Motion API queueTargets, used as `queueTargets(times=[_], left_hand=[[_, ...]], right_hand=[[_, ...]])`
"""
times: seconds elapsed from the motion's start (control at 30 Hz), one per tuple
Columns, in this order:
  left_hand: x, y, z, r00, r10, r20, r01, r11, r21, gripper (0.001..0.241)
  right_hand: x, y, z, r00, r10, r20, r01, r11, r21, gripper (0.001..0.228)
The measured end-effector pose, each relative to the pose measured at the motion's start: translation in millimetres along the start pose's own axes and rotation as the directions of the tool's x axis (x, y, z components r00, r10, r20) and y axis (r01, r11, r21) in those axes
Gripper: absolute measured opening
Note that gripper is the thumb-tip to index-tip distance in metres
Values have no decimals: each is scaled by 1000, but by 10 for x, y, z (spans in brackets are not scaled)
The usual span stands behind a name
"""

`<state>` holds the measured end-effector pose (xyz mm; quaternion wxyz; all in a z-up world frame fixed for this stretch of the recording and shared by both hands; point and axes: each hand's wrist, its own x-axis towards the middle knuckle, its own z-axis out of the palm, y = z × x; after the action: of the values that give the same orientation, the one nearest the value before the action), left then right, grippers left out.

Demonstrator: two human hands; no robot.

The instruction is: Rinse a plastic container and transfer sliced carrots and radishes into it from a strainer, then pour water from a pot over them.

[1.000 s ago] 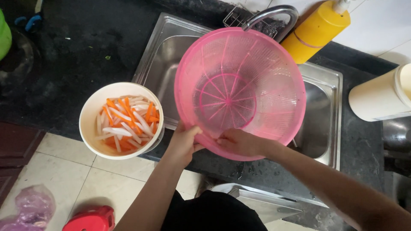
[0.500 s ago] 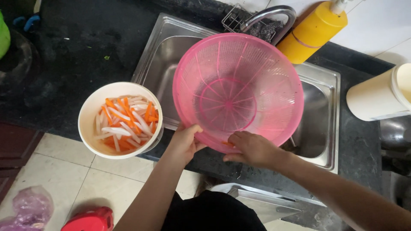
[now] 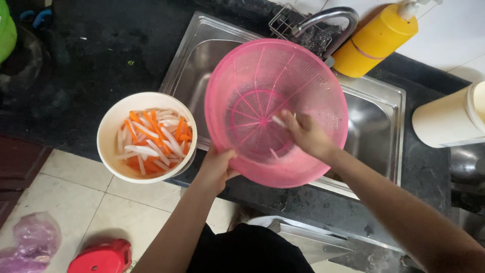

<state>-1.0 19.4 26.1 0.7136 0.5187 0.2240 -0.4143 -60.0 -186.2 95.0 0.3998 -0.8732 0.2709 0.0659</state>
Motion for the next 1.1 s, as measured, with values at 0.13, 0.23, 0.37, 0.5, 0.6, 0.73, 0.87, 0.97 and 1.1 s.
queueTargets(times=[0.13,0.23,0.37,0.5,0.6,0.73,0.87,0.97,1.1], left_hand=[[-95,31,51,999,-3,-34,3,1000,0,70],[-127,33,68,998,-10,-58,10,1000,1,70],[-76,-11,13,996,-19,-83,15,999,-50,69],[-67,-48,-74,997,-16,-82,14,1000,-16,70],[-46,-43,-116,998,-14,-68,16,1000,21,71],[-88,-102,-95,998,-29,-51,32,998,49,72],[-67,-139,-106,999,9,-42,-7,999,34,76],[-71,-155,-83,999,10,-46,-8,999,50,73],[-114,-149,-89,999,37,-29,-36,998,51,72]], right_hand=[[-145,-924,-47,997,-54,51,38,961,272,59],[-222,-1385,206,924,-331,-192,379,854,355,35],[-324,-1943,642,822,-569,-41,551,773,316,28],[128,-1732,1263,490,-869,67,869,493,36,40],[64,-1566,1139,491,-860,-135,862,458,217,28],[237,-618,642,758,-633,-157,641,767,8,17],[529,625,461,968,-253,-4,236,909,-342,25],[573,1444,654,992,41,117,25,860,-509,32],[490,1796,958,983,77,165,35,811,-584,39]])
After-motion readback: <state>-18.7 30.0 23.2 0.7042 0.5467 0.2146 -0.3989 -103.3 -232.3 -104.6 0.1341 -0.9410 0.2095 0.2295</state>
